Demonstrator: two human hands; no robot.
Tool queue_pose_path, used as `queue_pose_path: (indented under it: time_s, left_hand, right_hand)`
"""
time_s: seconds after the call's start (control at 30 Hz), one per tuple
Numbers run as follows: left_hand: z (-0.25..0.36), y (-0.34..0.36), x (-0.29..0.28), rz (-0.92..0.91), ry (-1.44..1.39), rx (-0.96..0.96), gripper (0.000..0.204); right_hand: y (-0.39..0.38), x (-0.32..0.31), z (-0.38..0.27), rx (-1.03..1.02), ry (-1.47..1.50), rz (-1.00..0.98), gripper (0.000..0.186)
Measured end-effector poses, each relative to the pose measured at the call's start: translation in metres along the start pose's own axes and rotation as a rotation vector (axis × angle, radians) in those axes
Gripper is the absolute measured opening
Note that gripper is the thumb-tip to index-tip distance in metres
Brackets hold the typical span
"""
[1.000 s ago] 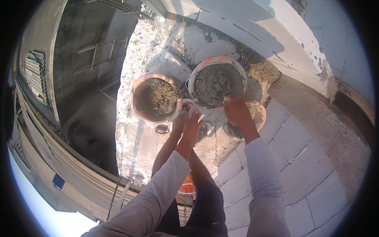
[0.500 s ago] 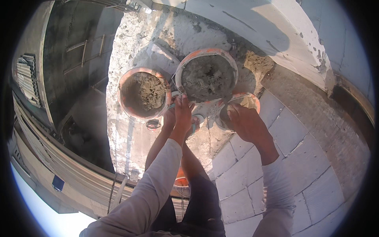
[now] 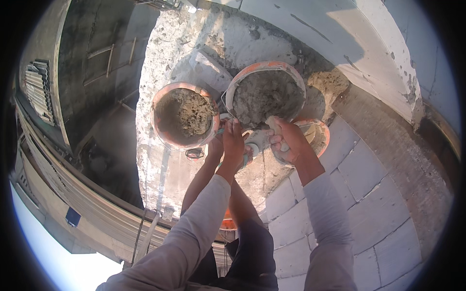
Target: The person scoops cement from buckets with a trowel and applies it to a wall or ledge, smoothing the surface. The person also handles a metal rod and a string, possibly for alignment or support.
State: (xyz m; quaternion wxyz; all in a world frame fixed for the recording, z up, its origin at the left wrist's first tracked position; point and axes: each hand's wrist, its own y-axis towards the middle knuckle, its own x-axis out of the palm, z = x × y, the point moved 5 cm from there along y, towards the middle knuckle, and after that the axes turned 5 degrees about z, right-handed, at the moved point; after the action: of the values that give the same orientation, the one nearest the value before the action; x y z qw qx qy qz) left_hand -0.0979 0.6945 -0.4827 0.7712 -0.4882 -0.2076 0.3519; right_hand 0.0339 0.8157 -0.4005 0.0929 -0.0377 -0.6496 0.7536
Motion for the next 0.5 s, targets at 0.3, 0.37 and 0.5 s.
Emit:
queue_pose_path:
  time_s: [0.3, 0.37, 0.5]
  left_hand:
    - [-0.006, 0.003, -0.009, 0.025, -0.043, -0.023, 0.033]
    - [0.002, -0.002, 0.004, 0.002, -0.033, -0.008, 0.035]
    - [0.000, -0.001, 0.003, -0.013, -0.037, -0.100, 0.035]
  right_hand:
    - [-0.095, 0.023, -0.026, -0.716, -1.595, 0.269, 0.046]
    - [-0.046, 0.022, -0.029, -0.900, -1.711, 0.333, 0.046]
    - [0.006, 0.022, -0.014, -0.805, -1.773, 0.356, 0.046]
